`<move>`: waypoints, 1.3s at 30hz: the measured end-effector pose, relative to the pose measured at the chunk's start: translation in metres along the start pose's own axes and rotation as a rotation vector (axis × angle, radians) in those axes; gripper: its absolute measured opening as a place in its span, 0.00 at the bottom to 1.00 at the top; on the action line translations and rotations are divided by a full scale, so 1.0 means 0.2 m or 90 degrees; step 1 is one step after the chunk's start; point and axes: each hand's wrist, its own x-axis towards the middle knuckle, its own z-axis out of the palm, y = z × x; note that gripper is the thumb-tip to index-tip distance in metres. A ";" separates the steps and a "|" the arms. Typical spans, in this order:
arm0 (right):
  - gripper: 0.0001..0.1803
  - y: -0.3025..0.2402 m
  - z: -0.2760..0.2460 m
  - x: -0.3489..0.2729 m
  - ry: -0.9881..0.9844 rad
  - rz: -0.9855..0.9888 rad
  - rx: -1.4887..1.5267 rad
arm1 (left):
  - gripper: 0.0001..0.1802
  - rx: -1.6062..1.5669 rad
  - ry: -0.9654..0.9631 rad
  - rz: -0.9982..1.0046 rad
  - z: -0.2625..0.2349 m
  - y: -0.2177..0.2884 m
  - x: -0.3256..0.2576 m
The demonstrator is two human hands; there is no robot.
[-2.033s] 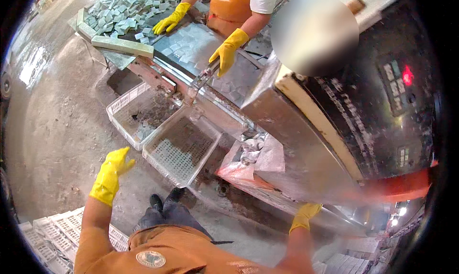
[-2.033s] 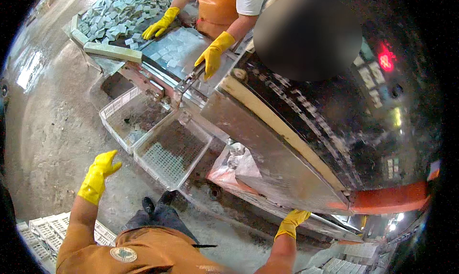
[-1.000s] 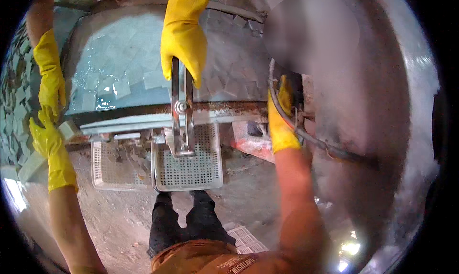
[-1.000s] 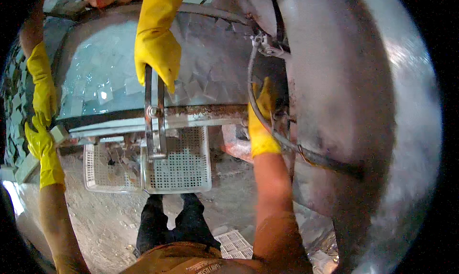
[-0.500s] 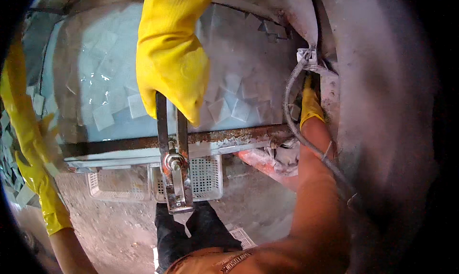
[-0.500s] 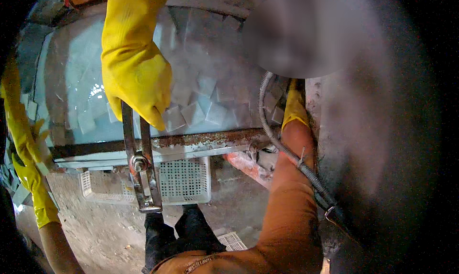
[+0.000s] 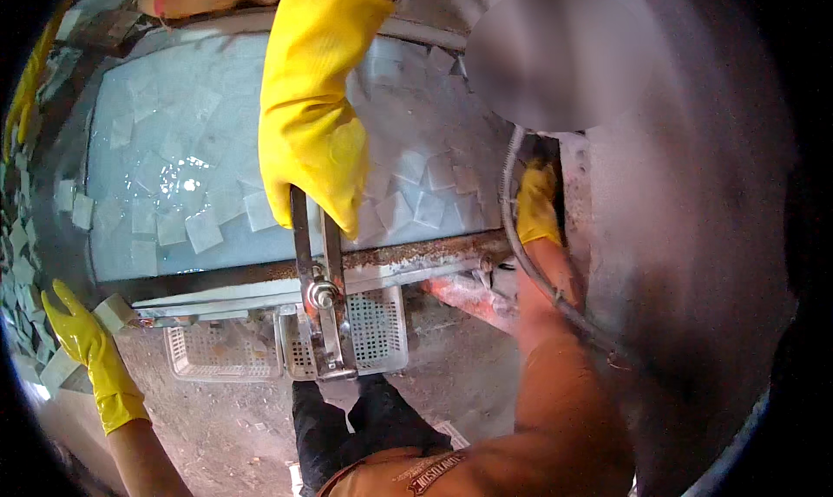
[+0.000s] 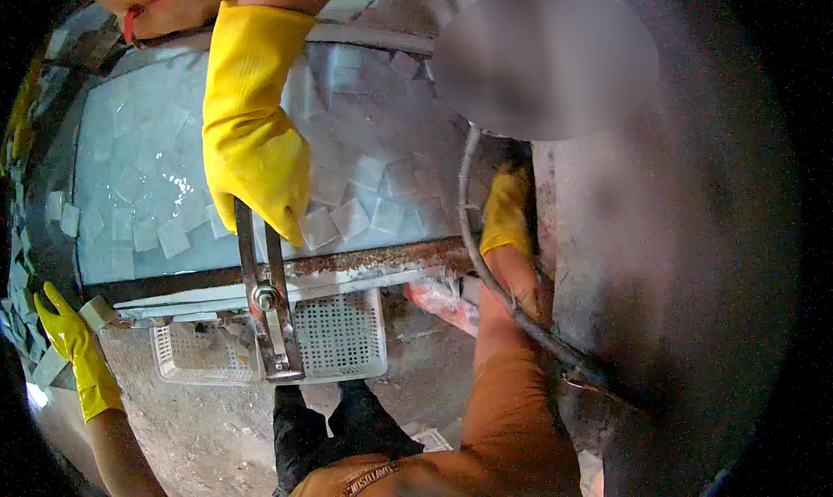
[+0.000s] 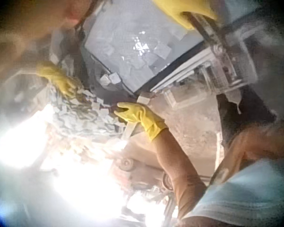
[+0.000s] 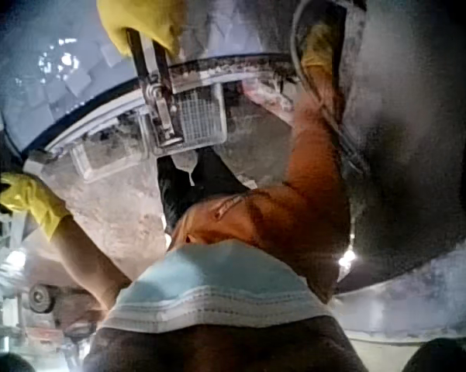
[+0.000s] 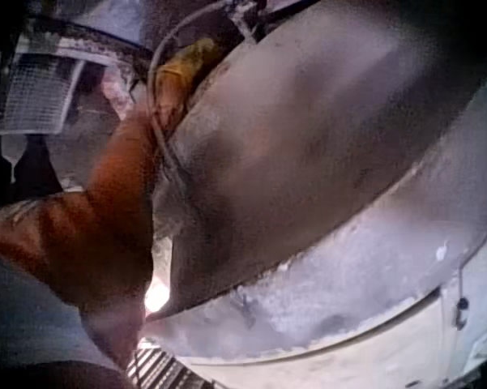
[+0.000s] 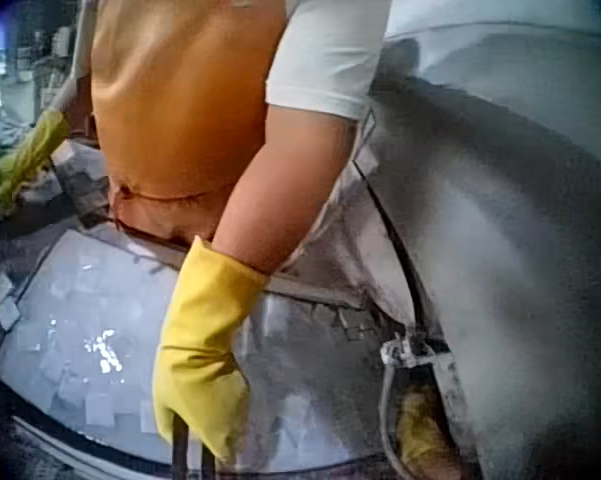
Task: The person repeatedly picks up small white rectangular tiles from a conveyor belt and places them into a plastic crate. The person wears yellow gloves and an orange shirt while working in a factory setting.
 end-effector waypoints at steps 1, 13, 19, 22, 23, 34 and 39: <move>0.33 -0.10 -0.01 -0.05 0.019 -0.041 0.019 | 0.43 0.004 -0.007 -0.016 -0.02 -0.04 0.01; 0.35 0.03 -0.05 0.05 -0.006 -0.046 0.155 | 0.46 0.019 -0.024 -0.027 0.01 -0.06 0.04; 0.32 0.16 -0.05 -0.22 -0.046 0.087 0.012 | 0.45 0.068 -0.038 -0.057 -0.05 -0.04 0.03; 0.31 0.09 -0.14 -0.08 -0.133 0.242 0.116 | 0.46 0.049 -0.018 -0.042 -0.04 -0.03 0.03; 0.31 0.07 -0.15 -0.03 -0.143 0.272 0.122 | 0.45 0.044 -0.010 -0.043 -0.04 -0.04 0.03; 0.38 -0.91 -0.47 -0.33 -0.066 -0.308 0.190 | 0.45 0.048 -0.078 -0.090 -0.19 0.15 0.01; 0.41 -1.24 -0.24 -0.28 -0.006 -0.409 0.149 | 0.46 0.049 -0.061 -0.070 -0.12 0.10 0.03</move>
